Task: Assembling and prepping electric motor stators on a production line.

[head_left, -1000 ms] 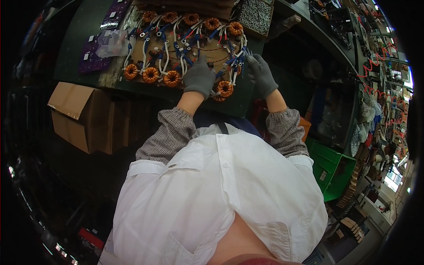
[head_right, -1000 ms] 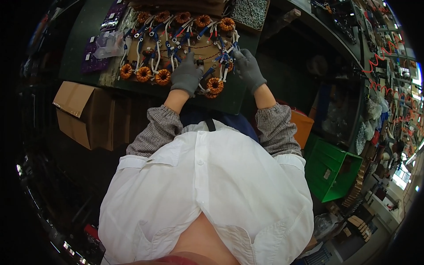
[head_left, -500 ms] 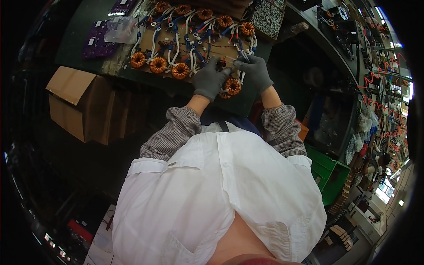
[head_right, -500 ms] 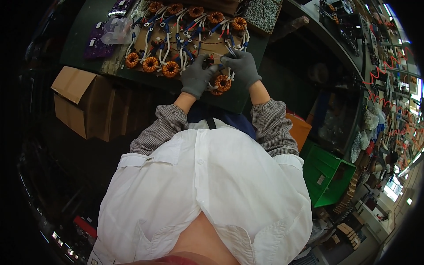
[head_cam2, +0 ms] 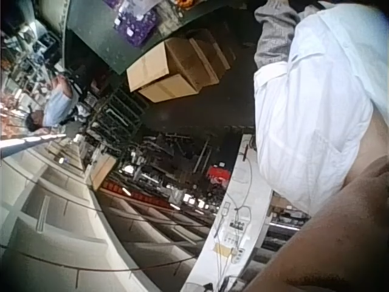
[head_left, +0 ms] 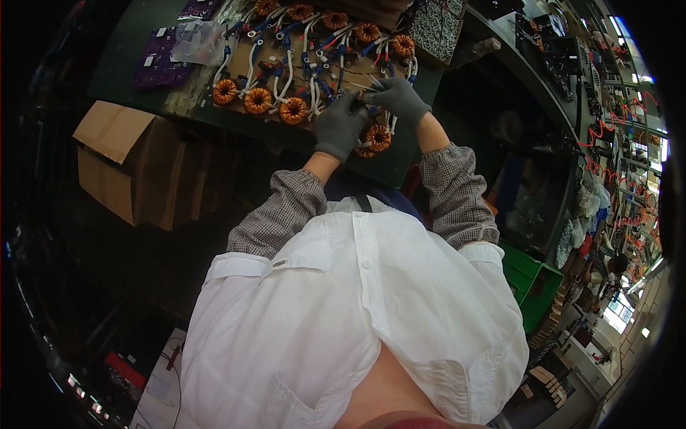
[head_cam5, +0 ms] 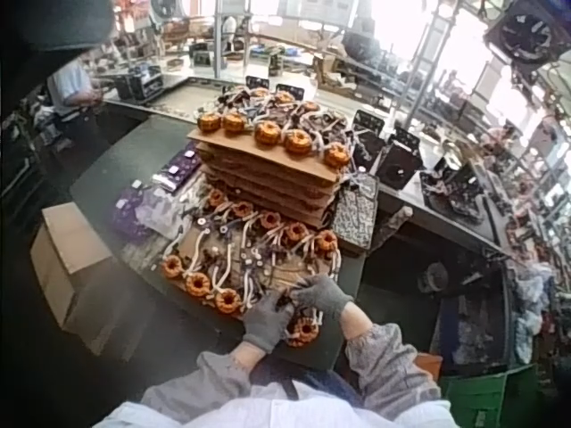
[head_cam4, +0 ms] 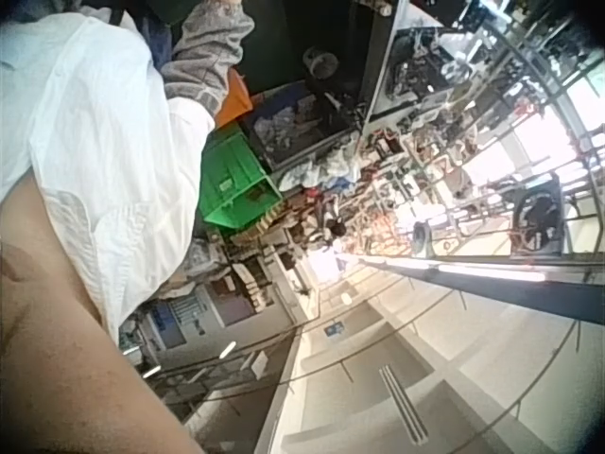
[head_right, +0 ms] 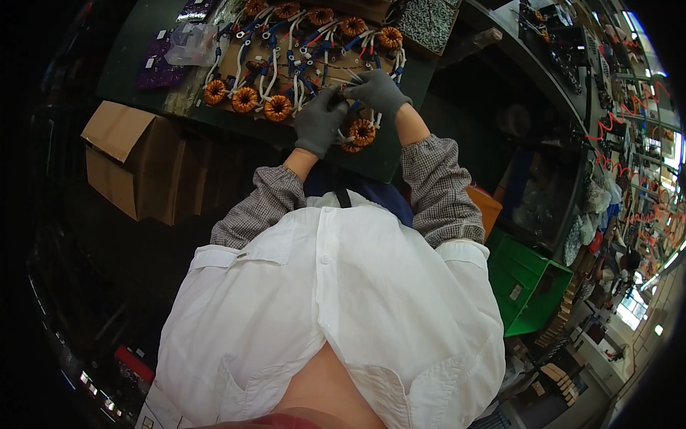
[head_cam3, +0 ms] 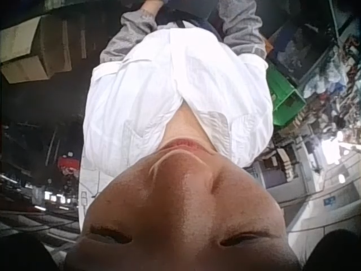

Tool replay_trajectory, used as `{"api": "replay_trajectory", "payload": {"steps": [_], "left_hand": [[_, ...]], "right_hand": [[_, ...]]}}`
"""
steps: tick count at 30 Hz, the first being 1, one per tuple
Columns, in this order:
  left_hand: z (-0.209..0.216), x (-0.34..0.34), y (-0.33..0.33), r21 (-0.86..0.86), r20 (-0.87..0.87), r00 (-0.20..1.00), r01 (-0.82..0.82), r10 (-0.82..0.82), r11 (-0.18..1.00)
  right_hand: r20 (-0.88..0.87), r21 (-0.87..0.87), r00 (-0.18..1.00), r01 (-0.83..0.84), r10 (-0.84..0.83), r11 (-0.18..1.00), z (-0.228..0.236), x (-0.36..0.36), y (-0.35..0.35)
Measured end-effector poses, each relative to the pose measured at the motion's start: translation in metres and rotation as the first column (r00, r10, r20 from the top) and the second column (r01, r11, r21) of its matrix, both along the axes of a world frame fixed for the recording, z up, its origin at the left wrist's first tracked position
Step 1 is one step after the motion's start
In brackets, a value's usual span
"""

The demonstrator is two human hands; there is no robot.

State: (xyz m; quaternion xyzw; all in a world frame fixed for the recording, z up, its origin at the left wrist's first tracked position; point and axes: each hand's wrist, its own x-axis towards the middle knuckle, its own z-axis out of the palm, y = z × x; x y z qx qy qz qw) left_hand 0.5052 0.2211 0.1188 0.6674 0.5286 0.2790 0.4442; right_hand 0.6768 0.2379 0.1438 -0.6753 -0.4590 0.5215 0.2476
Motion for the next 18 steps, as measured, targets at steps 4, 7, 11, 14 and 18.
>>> {"api": "replay_trajectory", "payload": {"steps": [4,7,11,14,18], "left_hand": [[-0.003,-0.001,-0.001,0.071,-0.063,0.998,-0.016,0.021,0.997],[-0.002,-0.001,-0.003,0.07,-0.041,0.999,-0.011,0.014,0.998],[-0.005,0.002,-0.002,0.092,-0.004,0.999,-0.032,0.033,0.995],[-0.009,-0.001,-0.003,0.107,-0.043,0.998,-0.045,0.05,0.993],[0.007,0.004,-0.006,-0.059,0.091,0.995,-0.024,0.03,0.998]], "right_hand": [[0.022,-0.04,1.0,-0.014,0.015,0.999,0.014,0.009,0.002],[-0.007,-0.068,1.0,-0.017,0.017,0.998,0.007,0.011,0.001],[0.049,-0.017,0.995,-0.089,0.09,0.996,-0.003,0.006,0.003],[0.081,-0.085,0.991,-0.097,0.104,0.992,0.021,0.004,0.003],[0.151,0.03,0.976,-0.161,0.155,0.986,0.023,0.022,-0.006]]}}
